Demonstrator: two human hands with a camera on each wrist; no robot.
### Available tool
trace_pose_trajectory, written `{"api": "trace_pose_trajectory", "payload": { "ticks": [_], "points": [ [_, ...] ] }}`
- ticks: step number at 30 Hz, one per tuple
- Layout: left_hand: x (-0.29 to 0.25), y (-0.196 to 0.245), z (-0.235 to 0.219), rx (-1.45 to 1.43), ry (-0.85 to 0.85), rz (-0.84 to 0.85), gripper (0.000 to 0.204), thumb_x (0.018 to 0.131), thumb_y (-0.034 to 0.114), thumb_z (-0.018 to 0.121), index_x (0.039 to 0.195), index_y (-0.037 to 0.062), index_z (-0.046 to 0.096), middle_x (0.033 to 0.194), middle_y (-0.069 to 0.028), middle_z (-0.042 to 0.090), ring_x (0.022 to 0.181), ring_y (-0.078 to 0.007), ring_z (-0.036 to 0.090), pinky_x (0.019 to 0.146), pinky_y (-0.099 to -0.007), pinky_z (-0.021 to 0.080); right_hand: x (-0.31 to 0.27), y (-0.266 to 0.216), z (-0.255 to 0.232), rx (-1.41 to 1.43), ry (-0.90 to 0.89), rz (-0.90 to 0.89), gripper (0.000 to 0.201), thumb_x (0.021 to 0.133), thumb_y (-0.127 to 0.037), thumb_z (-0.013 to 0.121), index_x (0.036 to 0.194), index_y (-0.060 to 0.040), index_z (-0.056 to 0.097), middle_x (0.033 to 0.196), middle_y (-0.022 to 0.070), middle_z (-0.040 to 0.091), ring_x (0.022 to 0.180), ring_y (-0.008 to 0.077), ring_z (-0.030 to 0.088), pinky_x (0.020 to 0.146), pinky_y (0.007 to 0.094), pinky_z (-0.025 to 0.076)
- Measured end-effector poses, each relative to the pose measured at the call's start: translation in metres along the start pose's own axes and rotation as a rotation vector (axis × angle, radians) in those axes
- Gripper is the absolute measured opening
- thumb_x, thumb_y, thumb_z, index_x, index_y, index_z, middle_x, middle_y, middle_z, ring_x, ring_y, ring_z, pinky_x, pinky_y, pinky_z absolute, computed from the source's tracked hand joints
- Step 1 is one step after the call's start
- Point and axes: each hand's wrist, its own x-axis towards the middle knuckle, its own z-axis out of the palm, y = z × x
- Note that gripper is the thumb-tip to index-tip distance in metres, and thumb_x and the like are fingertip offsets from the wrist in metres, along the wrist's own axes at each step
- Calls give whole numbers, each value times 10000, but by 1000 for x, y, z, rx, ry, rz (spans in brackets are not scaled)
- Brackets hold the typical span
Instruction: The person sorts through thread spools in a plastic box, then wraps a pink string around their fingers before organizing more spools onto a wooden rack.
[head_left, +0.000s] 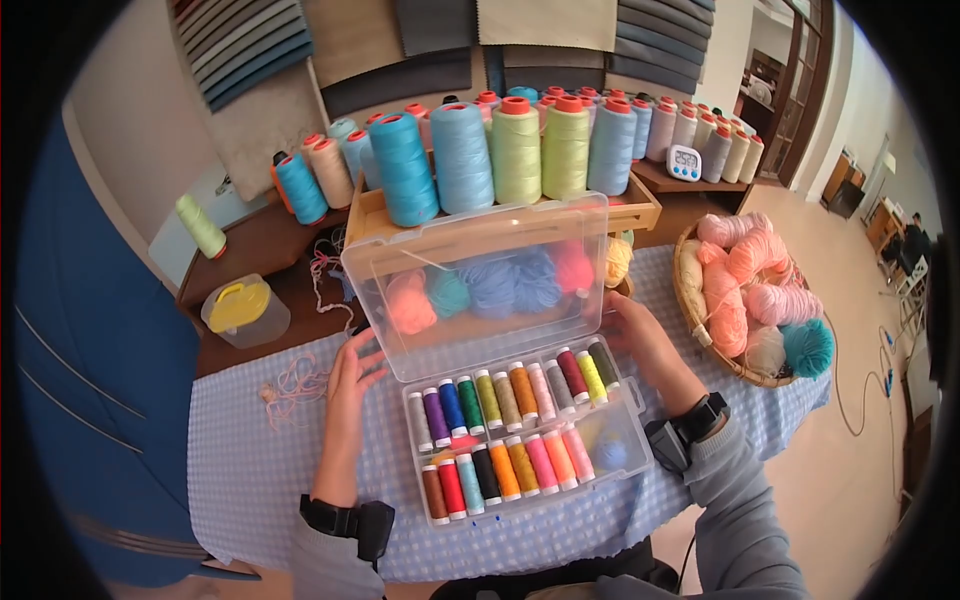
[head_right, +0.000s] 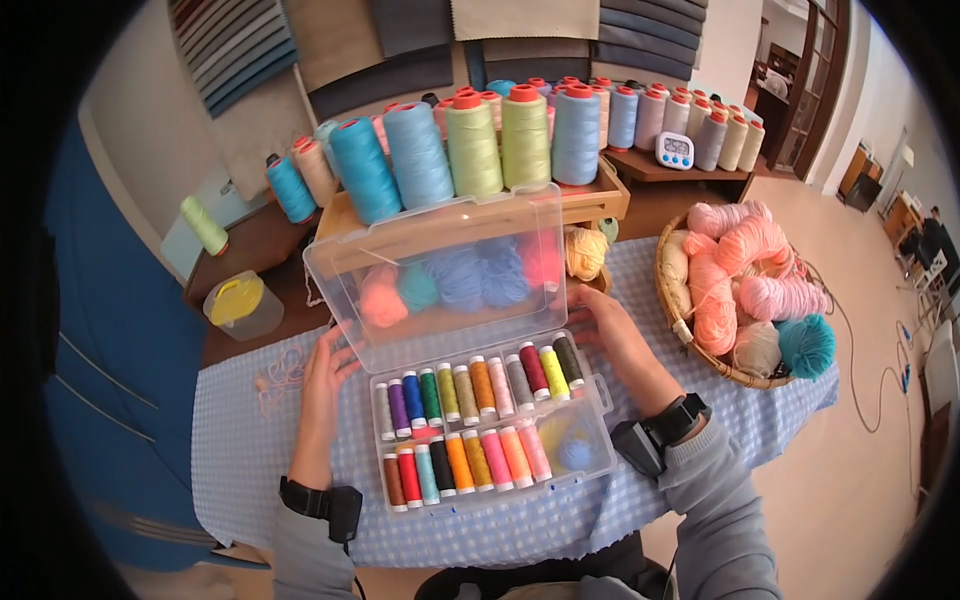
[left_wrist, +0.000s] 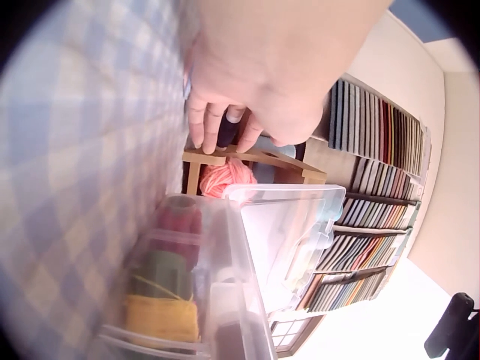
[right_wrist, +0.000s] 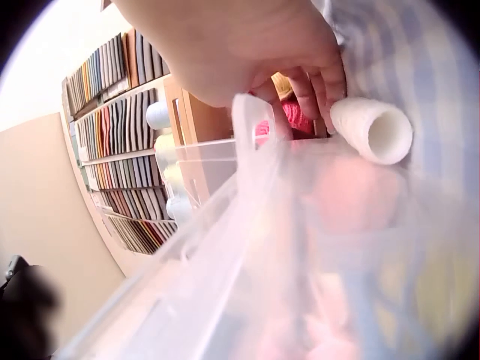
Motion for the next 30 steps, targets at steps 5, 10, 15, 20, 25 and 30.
{"api": "trace_pose_trajectory", "payload": {
  "ticks": [5, 10, 15, 20, 25, 30],
  "points": [
    [-1, 0, 2, -6, 4, -14, 504, 944, 406, 286, 1236, 14, 407, 1293, -114, 420, 1082, -224, 487, 890, -333, 389, -13, -12, 12, -217, -29, -136, 378, 911, -289, 321, 1091, -71, 572, 1060, 28, 555, 973, 139, 500, 776, 273, 417],
    [-1, -3, 0, -37, 3, -6, 507, 942, 412, 293, 1251, 21, 385, 1305, -112, 406, 1089, -227, 477, 894, -348, 385, -9, 1, -4, -167, 35, -253, 406, 918, -277, 295, 1083, -40, 581, 1073, 42, 526, 952, 141, 499, 737, 243, 417],
    [0, -5, -2, -33, 15, -11, 506, 937, 418, 310, 1249, 25, 380, 1309, -110, 400, 1084, -224, 471, 887, -351, 387, -26, -28, -3, -153, 288, -467, 393, 924, -262, 318, 947, -23, 630, 950, 39, 510, 871, 121, 511, 672, 253, 414],
    [-1, -3, 4, -37, 49, -15, 516, 940, 413, 307, 1245, 6, 390, 1285, -109, 427, 1042, -202, 497, 865, -333, 407, -44, -48, 3, -26, -24, -431, 360, 913, -259, 391, 857, -8, 643, 753, 13, 533, 589, 77, 532, 491, 191, 388],
    [-1, -3, 3, -40, 48, -4, 522, 936, 421, 314, 1246, 8, 387, 1288, -104, 420, 1045, -204, 488, 861, -333, 404, -53, -44, 5, -285, -574, -236, 322, 898, -268, 455, 853, -26, 663, 627, 3, 562, 557, 67, 526, 478, 200, 395],
    [-1, -4, 0, -65, 56, 2, 519, 937, 416, 315, 1271, 22, 361, 1314, -105, 386, 1016, -213, 517, 829, -318, 429, -59, -44, 9, -466, -863, -124, 252, 879, -217, 488, 988, -40, 630, 725, 39, 627, 549, 99, 550, 521, 228, 440]
  ]
}}
